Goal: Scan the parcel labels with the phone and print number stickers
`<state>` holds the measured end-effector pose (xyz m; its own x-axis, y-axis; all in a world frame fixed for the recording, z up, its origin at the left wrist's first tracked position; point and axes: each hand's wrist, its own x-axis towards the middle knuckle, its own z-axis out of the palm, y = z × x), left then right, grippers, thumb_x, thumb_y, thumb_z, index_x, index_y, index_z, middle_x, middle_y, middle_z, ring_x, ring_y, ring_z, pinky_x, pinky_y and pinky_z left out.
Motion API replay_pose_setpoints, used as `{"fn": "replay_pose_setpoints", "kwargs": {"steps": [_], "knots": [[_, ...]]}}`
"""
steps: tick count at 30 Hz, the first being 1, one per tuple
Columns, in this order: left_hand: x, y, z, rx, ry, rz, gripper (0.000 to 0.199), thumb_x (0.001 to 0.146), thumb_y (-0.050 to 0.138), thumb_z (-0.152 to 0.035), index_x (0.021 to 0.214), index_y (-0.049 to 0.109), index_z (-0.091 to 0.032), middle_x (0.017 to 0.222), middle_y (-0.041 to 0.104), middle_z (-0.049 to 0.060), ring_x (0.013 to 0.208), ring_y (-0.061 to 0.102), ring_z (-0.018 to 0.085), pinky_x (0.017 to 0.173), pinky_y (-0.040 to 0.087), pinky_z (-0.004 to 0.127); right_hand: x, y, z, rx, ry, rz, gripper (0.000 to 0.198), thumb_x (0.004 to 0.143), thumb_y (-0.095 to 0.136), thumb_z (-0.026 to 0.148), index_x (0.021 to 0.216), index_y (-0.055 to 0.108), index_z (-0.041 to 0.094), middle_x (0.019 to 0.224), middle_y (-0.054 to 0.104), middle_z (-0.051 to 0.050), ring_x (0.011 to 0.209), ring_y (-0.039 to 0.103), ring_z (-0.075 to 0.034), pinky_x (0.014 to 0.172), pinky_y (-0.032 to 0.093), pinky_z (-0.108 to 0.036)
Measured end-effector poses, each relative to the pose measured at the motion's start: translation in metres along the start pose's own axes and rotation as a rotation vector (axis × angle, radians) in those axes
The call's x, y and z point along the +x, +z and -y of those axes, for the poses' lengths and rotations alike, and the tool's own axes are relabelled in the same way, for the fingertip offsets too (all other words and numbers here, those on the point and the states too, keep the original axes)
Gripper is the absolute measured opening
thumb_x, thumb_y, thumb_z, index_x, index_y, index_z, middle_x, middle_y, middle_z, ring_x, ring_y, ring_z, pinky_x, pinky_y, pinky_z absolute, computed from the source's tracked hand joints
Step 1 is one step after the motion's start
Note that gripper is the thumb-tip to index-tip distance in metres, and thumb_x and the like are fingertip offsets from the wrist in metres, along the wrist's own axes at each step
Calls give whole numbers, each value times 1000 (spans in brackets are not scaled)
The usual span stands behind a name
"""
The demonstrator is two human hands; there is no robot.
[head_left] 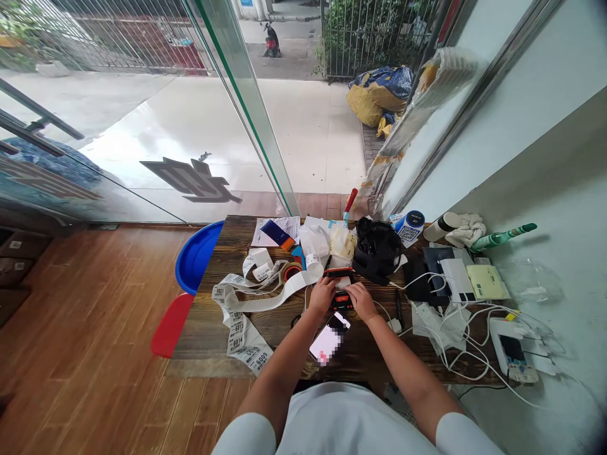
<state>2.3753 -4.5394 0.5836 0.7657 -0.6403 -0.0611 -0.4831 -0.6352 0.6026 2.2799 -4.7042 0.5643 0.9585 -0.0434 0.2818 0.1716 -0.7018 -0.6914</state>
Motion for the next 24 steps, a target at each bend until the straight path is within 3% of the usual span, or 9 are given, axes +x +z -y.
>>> {"fn": "replay_pose_setpoints", "kwargs": {"steps": [8, 15, 20, 24], "knots": [[5, 4, -6, 25, -122, -30, 35, 82, 63, -19, 117, 69, -23, 117, 66, 8, 113, 55, 24, 100, 45, 37, -8, 2, -6, 11, -7, 6, 33, 92, 45, 8, 104, 72, 21, 96, 69, -9, 95, 58, -25, 86, 54, -42], [6, -2, -2, 1, -42, 20, 32, 89, 56, -28, 119, 68, -27, 115, 70, 2, 111, 57, 20, 102, 44, 33, -5, -3, -1, -23, -14, 52, 32, 92, 45, 9, 106, 71, 21, 97, 70, -9, 96, 56, -25, 86, 54, -42], [6, 4, -1, 22, -97, -41, 32, 86, 60, -24, 116, 69, -22, 110, 72, 4, 107, 58, 23, 95, 48, 35, -3, -4, 0, -59, -23, 93, 31, 92, 45, 8, 105, 71, 19, 97, 70, -10, 96, 56, -25, 87, 53, -42], [4, 5, -4, 49, -55, -66, 31, 86, 60, -24, 115, 69, -25, 110, 71, 4, 109, 56, 24, 97, 48, 37, -1, -3, 1, -94, -11, 115, 29, 91, 45, 8, 100, 71, 18, 94, 69, -10, 94, 56, -25, 85, 53, -41]]}}
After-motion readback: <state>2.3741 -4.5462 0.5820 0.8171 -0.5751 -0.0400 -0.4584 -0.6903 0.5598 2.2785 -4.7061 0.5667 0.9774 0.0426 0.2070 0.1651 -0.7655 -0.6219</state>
